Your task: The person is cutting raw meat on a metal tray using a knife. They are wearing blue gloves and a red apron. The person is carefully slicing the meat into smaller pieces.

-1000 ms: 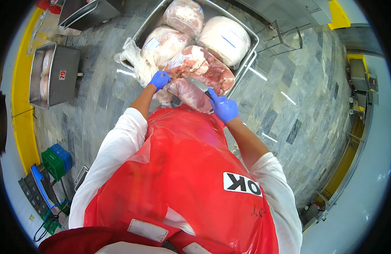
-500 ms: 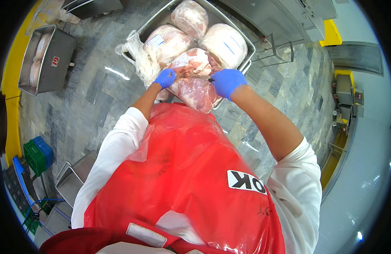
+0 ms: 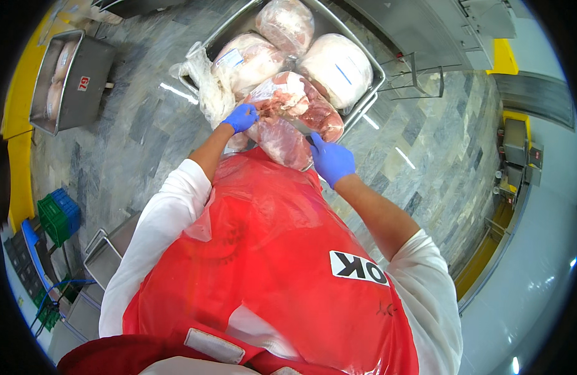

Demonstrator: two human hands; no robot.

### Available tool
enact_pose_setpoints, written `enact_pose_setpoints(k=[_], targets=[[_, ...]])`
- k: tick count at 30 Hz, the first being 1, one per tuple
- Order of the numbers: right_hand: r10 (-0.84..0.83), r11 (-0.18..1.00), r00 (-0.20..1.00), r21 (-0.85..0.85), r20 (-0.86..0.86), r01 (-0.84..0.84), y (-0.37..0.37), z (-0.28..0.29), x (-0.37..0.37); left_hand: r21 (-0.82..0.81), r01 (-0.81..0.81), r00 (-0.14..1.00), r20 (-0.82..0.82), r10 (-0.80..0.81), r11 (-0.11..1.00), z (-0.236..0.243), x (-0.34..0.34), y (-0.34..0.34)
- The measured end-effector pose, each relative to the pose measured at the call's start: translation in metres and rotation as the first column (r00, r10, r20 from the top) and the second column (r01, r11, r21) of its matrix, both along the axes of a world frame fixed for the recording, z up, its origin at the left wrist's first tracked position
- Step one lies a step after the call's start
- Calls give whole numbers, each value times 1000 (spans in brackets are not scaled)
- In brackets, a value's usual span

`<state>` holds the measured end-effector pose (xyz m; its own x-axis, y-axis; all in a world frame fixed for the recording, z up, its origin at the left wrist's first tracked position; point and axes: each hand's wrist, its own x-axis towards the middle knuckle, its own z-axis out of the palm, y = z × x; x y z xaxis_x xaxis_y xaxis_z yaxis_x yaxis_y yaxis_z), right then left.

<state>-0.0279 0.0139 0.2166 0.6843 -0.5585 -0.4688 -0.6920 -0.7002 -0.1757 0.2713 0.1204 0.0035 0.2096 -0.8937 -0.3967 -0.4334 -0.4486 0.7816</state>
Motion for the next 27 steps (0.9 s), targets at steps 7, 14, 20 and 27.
enact_pose_setpoints(k=[7, 14, 20, 27], targets=[[-52, 998, 995, -28, 90, 55, 23, -62, -41, 414, -13, 982, -168, 90, 910, -18, 16, 24], [51, 987, 977, -163, 207, -17, -9, -60, -56, 281, -86, 996, -5, 91, 956, 28, -14, -19], [492, 850, 868, -256, 73, -461, -72, 16, 4, 94, -244, 968, -28, 247, 965, -17, -21, 3], [593, 758, 801, -277, -86, -590, -32, 45, 82, -67, -444, 896, -13, 444, 893, -47, -46, 15]])
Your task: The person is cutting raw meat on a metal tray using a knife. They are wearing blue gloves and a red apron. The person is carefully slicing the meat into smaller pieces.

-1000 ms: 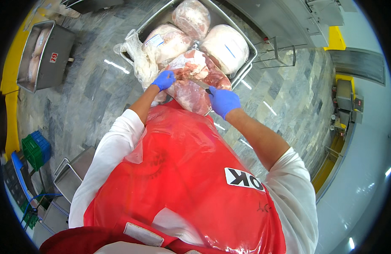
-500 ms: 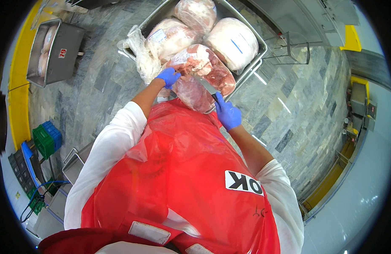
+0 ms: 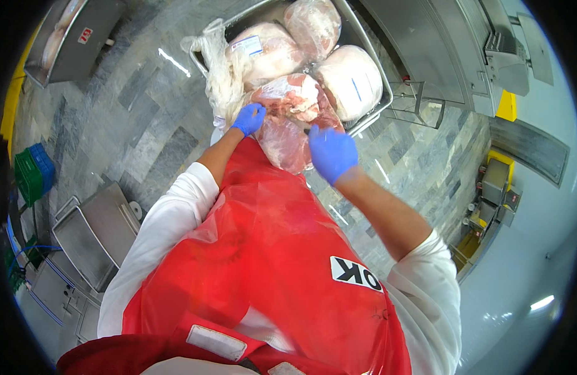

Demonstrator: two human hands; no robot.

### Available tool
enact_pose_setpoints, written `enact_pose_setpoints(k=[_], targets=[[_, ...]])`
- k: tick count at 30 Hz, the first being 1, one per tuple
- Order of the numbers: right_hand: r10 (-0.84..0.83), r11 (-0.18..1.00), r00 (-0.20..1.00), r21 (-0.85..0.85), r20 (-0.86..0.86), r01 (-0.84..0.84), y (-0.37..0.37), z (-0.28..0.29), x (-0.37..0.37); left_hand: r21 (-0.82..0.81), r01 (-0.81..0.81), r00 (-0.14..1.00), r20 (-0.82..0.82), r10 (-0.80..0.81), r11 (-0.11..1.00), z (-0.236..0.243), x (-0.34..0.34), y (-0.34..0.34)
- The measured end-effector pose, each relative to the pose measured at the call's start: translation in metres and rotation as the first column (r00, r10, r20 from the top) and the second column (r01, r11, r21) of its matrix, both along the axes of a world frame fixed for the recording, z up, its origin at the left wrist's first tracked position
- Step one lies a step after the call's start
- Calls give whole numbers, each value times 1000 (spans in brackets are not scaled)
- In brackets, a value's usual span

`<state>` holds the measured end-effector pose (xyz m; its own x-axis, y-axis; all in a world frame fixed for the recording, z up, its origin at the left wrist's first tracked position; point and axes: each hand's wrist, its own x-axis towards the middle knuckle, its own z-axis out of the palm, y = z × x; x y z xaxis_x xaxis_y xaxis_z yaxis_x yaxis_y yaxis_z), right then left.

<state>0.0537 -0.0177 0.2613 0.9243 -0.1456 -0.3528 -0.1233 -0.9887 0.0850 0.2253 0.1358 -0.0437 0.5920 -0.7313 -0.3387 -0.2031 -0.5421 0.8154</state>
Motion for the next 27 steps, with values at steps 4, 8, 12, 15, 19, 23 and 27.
enact_pose_setpoints(k=[4, 8, 12, 15, 19, 23, 27], targets=[[24, 998, 933, 62, -360, -2, -36, 31, 115, -6, -86, 995, -45, 86, 996, 17, -1, 1], [151, 988, 839, 52, -523, -145, -50, 18, 229, -82, -96, 995, -36, 93, 992, 11, -3, 5], [102, 991, 663, 134, -742, -4, -63, -33, 310, -108, -151, 987, -68, 144, 983, 10, -7, 6], [98, 985, 642, 166, -761, 47, -67, -35, 322, -94, -197, 976, -115, 186, 976, 13, -1, 8], [122, 992, 675, 111, -727, -60, -78, -20, 274, -29, -258, 960, -121, 253, 966, 0, 4, 7], [-93, 969, 735, 110, -672, 223, -106, 6, 133, -46, -287, 934, -235, 269, 957, 1, 11, 12], [-447, 551, 741, 498, -501, 669, -93, -19, -62, -32, -238, 941, -254, 222, 971, -5, 11, -1]])
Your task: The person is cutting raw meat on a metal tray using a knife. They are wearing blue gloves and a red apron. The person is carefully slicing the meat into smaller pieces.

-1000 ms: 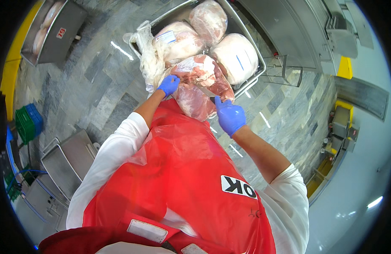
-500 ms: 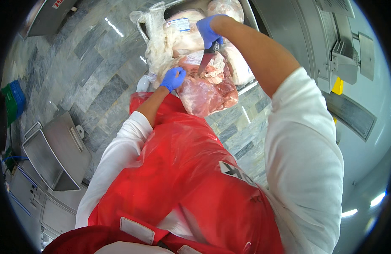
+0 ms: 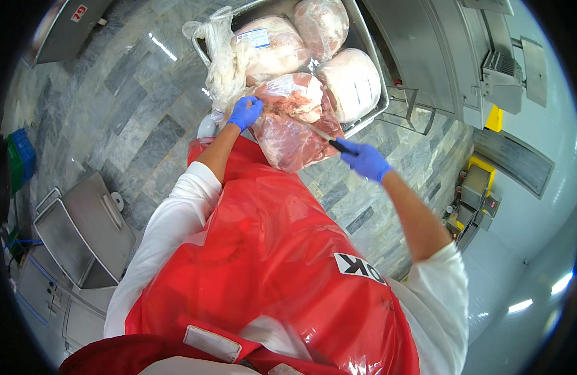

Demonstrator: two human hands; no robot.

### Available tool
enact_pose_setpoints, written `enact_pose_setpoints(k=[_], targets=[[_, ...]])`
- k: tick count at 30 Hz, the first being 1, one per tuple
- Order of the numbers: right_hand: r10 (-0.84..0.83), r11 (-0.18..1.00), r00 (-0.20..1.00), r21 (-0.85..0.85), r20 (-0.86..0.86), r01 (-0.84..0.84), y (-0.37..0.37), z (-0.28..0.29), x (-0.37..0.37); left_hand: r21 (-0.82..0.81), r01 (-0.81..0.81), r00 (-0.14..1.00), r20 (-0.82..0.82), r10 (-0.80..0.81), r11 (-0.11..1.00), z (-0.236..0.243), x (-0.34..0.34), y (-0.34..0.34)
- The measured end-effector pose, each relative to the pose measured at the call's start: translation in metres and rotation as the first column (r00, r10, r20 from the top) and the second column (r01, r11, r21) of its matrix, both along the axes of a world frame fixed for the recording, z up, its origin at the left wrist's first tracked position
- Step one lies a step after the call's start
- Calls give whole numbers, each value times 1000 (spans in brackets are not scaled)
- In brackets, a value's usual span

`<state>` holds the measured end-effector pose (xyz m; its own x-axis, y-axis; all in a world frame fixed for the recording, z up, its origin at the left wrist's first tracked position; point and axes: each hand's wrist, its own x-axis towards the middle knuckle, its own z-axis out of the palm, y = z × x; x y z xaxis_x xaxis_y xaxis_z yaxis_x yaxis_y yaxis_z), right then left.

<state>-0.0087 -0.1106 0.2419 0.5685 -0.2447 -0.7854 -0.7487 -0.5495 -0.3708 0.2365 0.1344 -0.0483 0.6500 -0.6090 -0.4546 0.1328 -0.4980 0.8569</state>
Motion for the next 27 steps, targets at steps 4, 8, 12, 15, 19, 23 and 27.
enact_pose_setpoints(k=[4, 8, 12, 15, 19, 23, 27], targets=[[54, 969, 993, -247, 102, -27, 77, 35, 3, 68, 6, 990, -141, 4, 998, 3, 8, 13], [95, 950, 989, -307, 117, -55, 91, 14, 24, 48, 38, 992, -123, -32, 998, 1, 6, 9], [183, 974, 980, -148, 75, -171, 55, 2, 63, 50, 201, 961, 182, -207, 978, 17, 6, 0], [240, 966, 971, -104, 9, -238, 39, -9, 81, -56, 249, 942, 246, -228, 967, 51, 1, -10], [47, 925, 997, -381, 62, -20, 128, -41, 4, -4, 178, 970, 170, -175, 984, 45, 2, -9], [30, 888, 988, -457, 151, 43, 166, -69, -30, 5, 114, 993, -7, -114, 994, 37, 6, -4], [55, 843, 969, -532, 241, 85, 177, -85, -46, 80, 144, 980, -152, -131, 986, 71, 16, -19]])
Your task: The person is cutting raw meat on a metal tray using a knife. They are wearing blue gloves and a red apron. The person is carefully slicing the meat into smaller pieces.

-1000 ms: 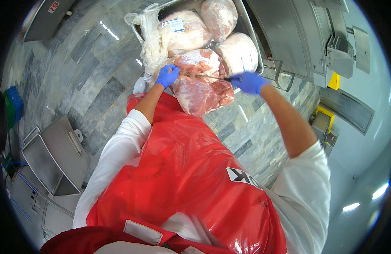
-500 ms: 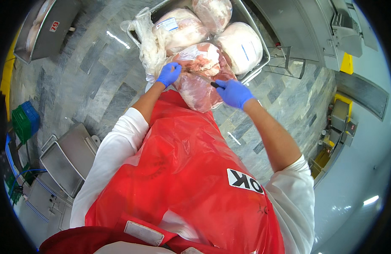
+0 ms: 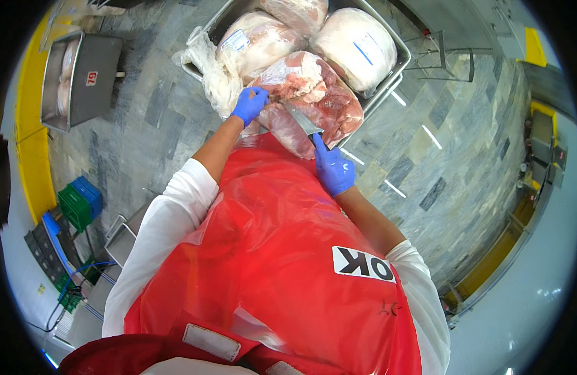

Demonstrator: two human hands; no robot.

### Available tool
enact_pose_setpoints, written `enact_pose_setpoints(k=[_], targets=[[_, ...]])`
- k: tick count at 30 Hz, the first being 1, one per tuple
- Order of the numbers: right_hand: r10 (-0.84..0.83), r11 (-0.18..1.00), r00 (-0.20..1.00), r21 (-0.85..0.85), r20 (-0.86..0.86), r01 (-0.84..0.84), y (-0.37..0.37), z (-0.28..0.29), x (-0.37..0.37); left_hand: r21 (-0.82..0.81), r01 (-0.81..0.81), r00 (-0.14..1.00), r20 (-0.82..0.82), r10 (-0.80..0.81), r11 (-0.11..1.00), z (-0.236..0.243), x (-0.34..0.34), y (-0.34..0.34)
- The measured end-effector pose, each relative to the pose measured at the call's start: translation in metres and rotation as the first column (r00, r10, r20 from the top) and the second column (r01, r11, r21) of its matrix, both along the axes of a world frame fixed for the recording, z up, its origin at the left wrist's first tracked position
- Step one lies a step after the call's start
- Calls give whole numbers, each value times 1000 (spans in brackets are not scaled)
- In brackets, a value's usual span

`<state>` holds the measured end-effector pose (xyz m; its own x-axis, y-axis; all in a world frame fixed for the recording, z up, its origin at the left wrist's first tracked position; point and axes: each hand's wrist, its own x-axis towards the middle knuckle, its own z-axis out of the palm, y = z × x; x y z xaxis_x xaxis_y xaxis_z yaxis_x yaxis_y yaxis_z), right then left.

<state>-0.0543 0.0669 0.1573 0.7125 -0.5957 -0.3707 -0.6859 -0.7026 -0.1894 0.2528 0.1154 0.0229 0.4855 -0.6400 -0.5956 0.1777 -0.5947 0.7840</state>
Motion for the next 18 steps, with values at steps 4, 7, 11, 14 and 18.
enact_pose_setpoints(k=[4, 7, 11, 14, 18], targets=[[-11, 1000, 993, -8, 117, 12, 3, -17, -15, 103, 36, 999, -32, -33, 994, 2, 8, -11], [47, 998, 991, -49, 125, -41, 5, -35, -17, 201, 150, 974, 137, -180, 968, -17, 25, -2], [-13, 995, 994, 103, 112, 2, 5, -62, -39, 258, 383, 897, 124, -424, 887, 1, 18, -21], [-63, 981, 972, 192, 226, 19, 14, -92, -33, 356, 557, 709, 268, -653, 750, 3, 40, -16], [-130, 970, 984, 220, 119, 102, 15, -18, -53, 396, 595, 608, 348, -714, 700, -13, 35, 15]])
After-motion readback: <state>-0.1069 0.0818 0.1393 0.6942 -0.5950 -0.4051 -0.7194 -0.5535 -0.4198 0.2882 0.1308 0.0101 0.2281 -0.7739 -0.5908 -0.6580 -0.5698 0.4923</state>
